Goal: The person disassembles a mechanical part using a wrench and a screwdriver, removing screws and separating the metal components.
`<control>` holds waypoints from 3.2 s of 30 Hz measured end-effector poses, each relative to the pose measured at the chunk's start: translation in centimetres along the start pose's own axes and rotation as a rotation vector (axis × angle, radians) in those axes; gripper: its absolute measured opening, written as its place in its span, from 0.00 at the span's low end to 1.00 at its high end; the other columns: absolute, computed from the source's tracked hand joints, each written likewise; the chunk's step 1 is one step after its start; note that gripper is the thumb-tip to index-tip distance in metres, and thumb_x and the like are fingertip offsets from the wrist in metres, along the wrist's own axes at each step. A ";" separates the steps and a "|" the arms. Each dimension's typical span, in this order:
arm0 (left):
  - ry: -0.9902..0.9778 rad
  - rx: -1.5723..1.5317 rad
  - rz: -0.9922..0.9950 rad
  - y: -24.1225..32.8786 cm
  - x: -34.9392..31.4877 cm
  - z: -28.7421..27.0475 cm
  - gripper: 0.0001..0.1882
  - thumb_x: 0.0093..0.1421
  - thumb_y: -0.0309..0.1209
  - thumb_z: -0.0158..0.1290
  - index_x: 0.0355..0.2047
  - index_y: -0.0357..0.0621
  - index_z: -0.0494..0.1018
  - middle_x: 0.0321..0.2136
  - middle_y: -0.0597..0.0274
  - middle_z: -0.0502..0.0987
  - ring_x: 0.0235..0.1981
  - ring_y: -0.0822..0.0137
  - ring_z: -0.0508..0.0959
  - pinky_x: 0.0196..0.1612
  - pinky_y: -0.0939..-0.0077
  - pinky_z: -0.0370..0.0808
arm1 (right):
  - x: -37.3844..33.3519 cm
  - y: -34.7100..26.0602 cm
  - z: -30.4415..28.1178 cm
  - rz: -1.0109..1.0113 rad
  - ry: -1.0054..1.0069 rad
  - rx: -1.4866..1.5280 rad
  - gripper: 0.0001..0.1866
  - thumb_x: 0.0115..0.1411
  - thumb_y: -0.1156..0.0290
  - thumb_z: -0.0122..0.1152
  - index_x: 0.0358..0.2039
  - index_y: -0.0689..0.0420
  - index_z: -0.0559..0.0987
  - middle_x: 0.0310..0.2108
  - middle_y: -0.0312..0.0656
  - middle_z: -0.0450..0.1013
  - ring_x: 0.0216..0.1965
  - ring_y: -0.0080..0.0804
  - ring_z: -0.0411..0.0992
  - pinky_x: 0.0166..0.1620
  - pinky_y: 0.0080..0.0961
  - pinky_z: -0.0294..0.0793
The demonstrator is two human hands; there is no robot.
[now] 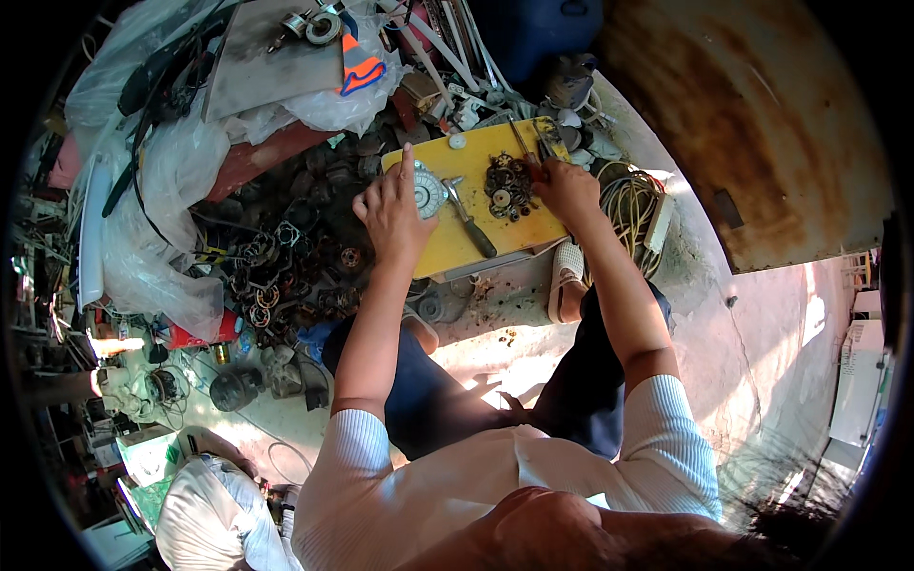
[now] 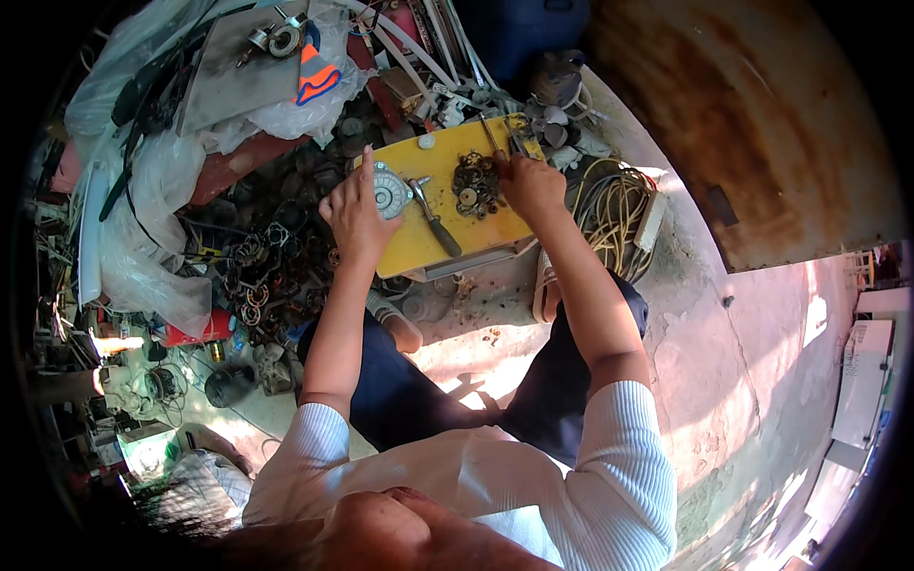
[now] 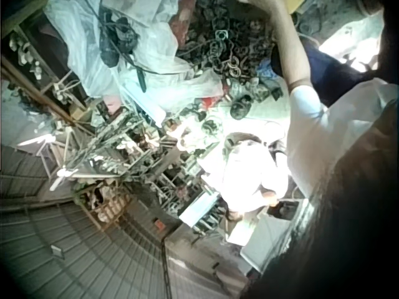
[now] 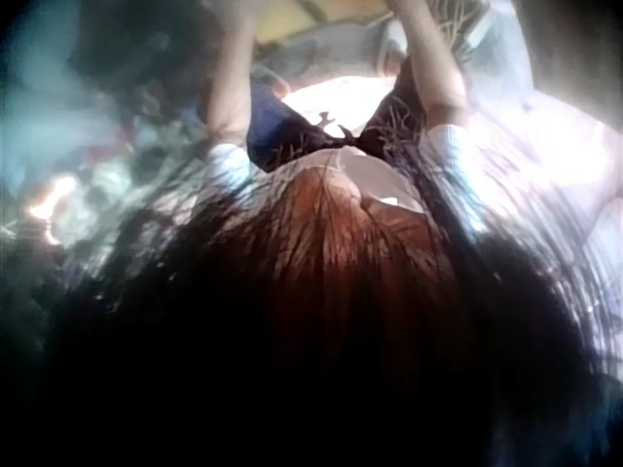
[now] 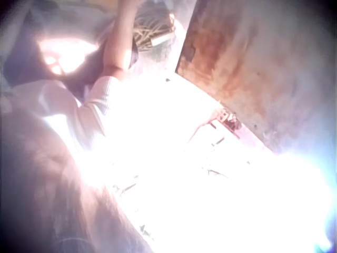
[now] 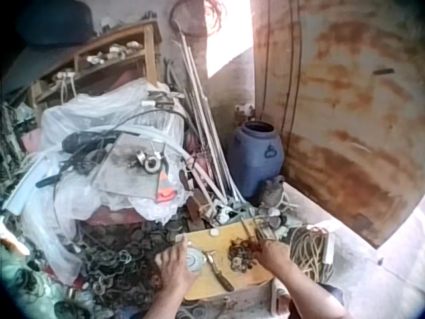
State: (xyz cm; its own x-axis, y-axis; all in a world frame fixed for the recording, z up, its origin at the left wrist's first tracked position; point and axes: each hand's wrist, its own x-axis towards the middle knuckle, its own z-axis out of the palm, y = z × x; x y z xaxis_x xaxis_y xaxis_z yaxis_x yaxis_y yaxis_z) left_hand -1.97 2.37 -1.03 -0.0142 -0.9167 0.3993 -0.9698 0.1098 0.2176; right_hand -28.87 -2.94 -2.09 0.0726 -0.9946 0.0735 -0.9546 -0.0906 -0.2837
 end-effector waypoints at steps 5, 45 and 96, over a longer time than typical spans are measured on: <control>-0.016 0.011 0.008 0.6 0.0 0.1 0.61 0.39 0.36 0.69 0.70 0.57 0.45 0.55 0.61 0.69 0.56 0.55 0.67 0.56 0.50 0.56 | 0.7 -0.5 0.5 0.046 -0.001 0.022 0.18 0.60 0.53 0.56 0.30 0.56 0.78 0.29 0.51 0.77 0.34 0.50 0.77 0.36 0.45 0.75; -0.066 -0.176 0.047 0.3 -2.7 -1.4 0.45 0.43 0.38 0.68 0.62 0.53 0.60 0.60 0.53 0.61 0.61 0.49 0.62 0.64 0.37 0.50 | -5.5 -7.9 1.7 -0.016 -0.220 0.569 0.22 0.48 0.56 0.67 0.28 0.64 0.75 0.25 0.55 0.76 0.31 0.50 0.78 0.36 0.38 0.75; -0.290 -0.301 -0.075 0.7 -1.7 -2.5 0.49 0.39 0.46 0.70 0.61 0.55 0.59 0.57 0.54 0.67 0.61 0.52 0.64 0.63 0.30 0.45 | -1.8 0.8 1.0 0.548 -0.297 1.779 0.21 0.70 0.54 0.46 0.37 0.62 0.75 0.30 0.40 0.77 0.29 0.22 0.75 0.32 0.16 0.79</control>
State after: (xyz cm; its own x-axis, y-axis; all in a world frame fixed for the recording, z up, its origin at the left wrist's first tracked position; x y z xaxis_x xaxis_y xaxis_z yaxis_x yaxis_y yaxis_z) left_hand -1.98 4.99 0.62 -0.0557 -0.9919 0.1142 -0.8572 0.1061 0.5040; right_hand -29.42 -1.31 -3.43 0.1315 -0.8850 -0.4466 0.4720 0.4521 -0.7569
